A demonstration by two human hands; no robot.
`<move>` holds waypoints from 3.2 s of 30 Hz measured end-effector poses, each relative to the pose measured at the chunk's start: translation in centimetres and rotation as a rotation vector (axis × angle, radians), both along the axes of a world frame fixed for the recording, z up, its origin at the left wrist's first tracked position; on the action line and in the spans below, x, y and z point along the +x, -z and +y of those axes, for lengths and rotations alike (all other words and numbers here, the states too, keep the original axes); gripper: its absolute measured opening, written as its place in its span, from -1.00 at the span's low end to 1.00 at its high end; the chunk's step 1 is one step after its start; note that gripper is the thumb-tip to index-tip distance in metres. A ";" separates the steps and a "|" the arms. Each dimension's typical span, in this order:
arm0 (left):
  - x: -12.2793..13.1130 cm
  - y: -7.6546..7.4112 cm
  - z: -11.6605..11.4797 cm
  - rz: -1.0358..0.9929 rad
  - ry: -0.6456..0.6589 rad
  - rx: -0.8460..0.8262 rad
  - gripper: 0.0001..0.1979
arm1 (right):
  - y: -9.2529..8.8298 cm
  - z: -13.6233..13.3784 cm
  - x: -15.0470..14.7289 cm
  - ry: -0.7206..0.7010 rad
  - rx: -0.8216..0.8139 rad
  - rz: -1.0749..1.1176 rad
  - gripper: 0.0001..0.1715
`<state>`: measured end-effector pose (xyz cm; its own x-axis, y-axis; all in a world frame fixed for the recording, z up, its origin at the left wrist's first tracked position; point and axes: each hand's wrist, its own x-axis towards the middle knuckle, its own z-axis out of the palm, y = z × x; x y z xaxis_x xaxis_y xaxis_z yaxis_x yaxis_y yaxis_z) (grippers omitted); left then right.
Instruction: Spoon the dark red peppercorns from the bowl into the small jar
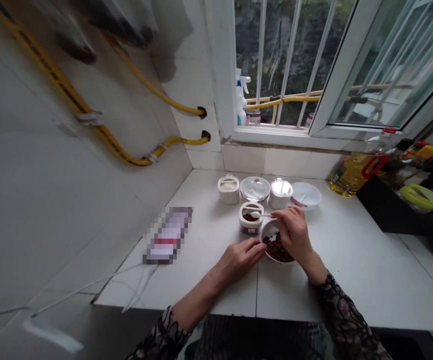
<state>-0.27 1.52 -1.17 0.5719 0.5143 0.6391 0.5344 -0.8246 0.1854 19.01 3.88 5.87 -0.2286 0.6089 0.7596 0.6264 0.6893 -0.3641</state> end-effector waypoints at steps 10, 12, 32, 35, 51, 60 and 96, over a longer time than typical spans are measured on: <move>-0.1 -0.2 -0.1 -0.007 0.022 -0.006 -0.84 | 0.9 0.7 3.0 0.244 -0.125 -0.088 -0.78; -0.2 -0.2 -0.1 -0.004 0.014 -0.008 -0.84 | 1.1 0.7 2.6 0.236 -0.162 -0.176 -0.79; -0.2 -0.2 -0.1 -0.007 0.008 0.011 -0.83 | 1.5 0.8 2.0 0.119 -0.463 0.081 -0.76; -0.2 -0.3 -0.1 -0.011 0.016 0.006 -0.83 | 1.1 0.8 2.2 0.123 -0.519 0.151 -0.76; -0.2 -0.2 -0.1 -0.011 0.022 -0.006 -0.83 | 0.6 0.9 2.8 0.168 -0.618 0.444 -0.82; -0.2 -0.2 0.0 -0.001 0.016 -0.001 -0.82 | 0.3 0.3 0.5 0.121 -0.322 0.389 -0.79; -0.2 -0.4 -0.1 -0.003 0.008 0.011 -0.83 | 1.0 0.9 2.1 0.117 -0.526 0.193 -0.78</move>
<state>-0.43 1.40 -0.79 0.5741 0.5027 0.6463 0.5277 -0.8307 0.1774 21.13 4.75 4.90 -0.0239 0.9292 0.3689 0.5757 0.3145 -0.7548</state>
